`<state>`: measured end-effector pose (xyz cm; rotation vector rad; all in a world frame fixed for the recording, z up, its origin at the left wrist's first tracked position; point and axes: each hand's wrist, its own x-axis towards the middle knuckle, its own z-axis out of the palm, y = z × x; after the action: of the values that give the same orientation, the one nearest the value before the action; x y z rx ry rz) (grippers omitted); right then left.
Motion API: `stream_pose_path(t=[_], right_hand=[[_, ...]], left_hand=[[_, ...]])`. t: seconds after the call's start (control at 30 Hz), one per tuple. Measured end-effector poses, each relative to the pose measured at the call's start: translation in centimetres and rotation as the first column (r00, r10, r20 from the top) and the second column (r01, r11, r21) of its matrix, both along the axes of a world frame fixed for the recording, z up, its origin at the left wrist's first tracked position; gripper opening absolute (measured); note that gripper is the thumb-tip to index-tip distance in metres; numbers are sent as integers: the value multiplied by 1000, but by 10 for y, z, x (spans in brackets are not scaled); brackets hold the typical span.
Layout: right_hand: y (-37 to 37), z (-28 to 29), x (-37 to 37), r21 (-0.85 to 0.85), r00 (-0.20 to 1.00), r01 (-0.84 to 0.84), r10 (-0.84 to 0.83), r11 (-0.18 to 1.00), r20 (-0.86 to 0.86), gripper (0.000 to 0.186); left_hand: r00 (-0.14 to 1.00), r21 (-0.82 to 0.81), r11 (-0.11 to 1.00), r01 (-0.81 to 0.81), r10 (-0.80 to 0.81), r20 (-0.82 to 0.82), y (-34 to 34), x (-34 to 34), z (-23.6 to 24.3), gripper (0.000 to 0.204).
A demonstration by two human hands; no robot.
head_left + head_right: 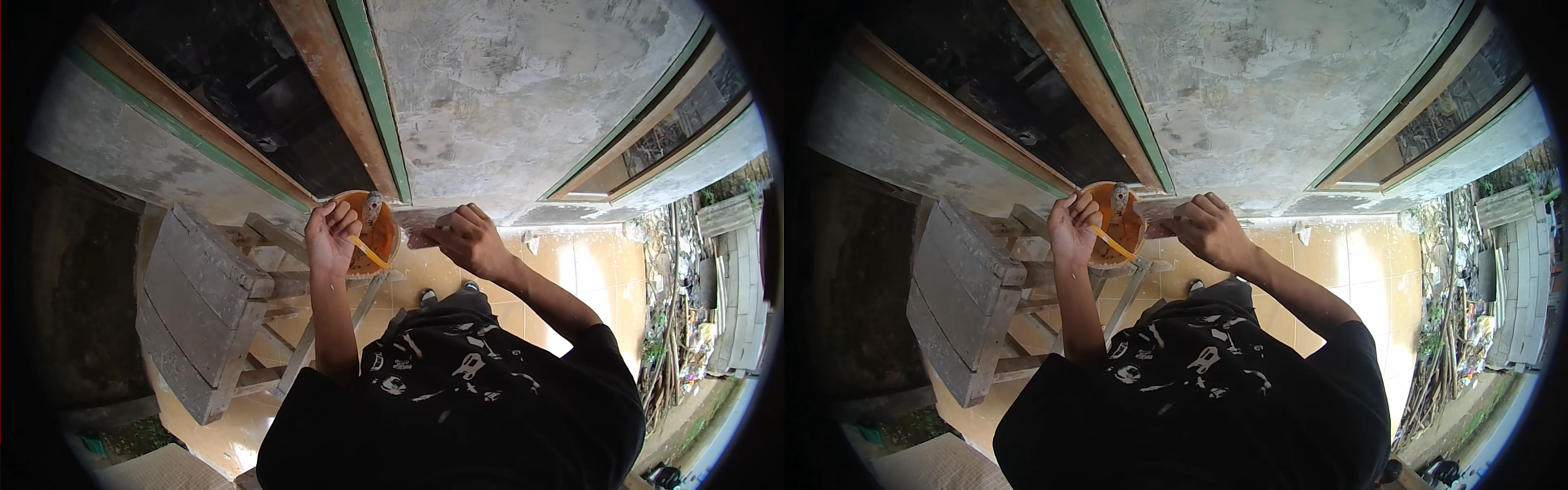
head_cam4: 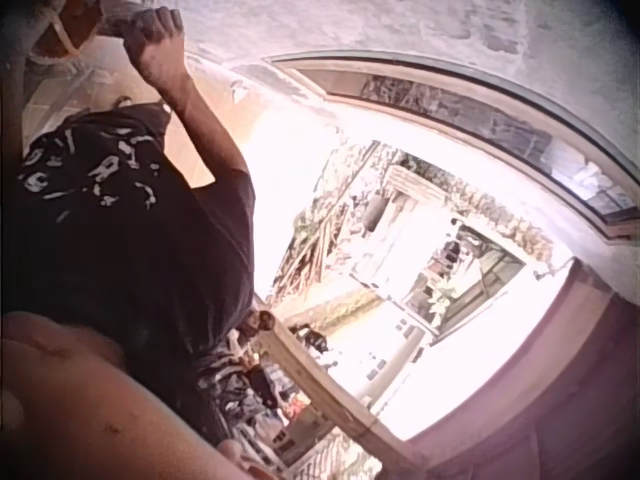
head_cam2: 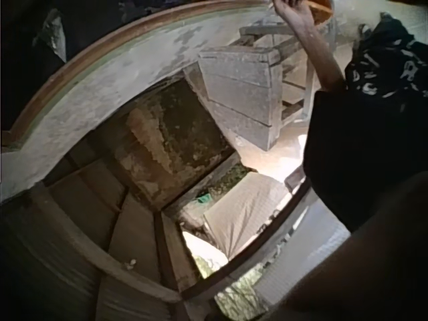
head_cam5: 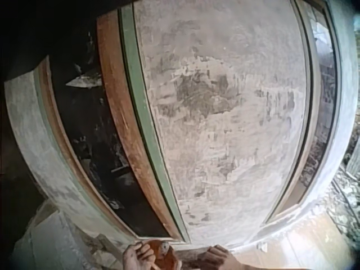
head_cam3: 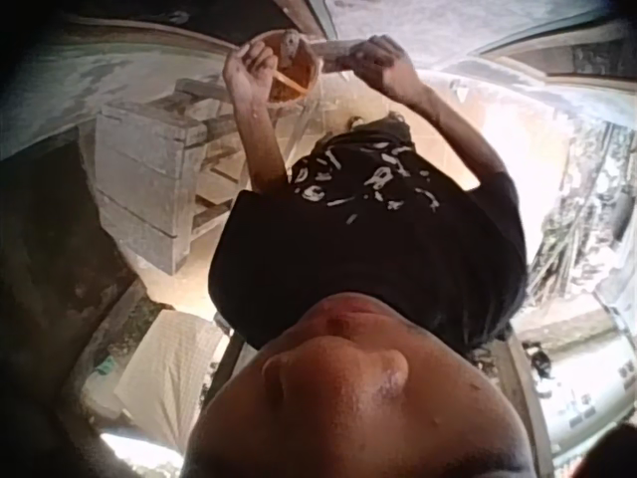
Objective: The person applies wall filler to an exterior wall surface using a plastic scraper tool.
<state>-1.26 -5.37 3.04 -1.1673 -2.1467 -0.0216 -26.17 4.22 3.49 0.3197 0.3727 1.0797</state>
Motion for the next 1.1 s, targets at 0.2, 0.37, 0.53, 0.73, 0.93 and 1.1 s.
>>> stream_pose_path(t=[0.2, 0.37, 0.53, 0.73, 0.93, 1.1], right_hand=[[9, -22, -20, 96, 948, -248, 221, 964, 229, 40], [23, -38, -27, 163, 936, -243, 187, 956, 298, 39], [32, -35, -25, 137, 925, -232, 174, 963, 337, 38], [37, -40, -10, 83, 917, -230, 188, 970, 353, 35], [41, -47, 36, 44, 902, -160, 128, 986, 413, 36], [41, -69, 88, -81, 947, -34, 58, 996, 316, 26]], left_hand=[[999, -17, 999, -49, 49, -7, 1, 5, 4, 21], [999, -24, 999, -42, 42, 16, 1, 3, 6, 26], [999, -27, 999, -42, 43, 16, 3, 3, 9, 26], [997, -37, 999, -3, 6, 81, 8, -4, 8, 25], [995, -37, 999, -10, 14, 103, 12, -11, 3, 24], [997, -38, 999, -15, 18, 80, 15, -23, 7, 27]])
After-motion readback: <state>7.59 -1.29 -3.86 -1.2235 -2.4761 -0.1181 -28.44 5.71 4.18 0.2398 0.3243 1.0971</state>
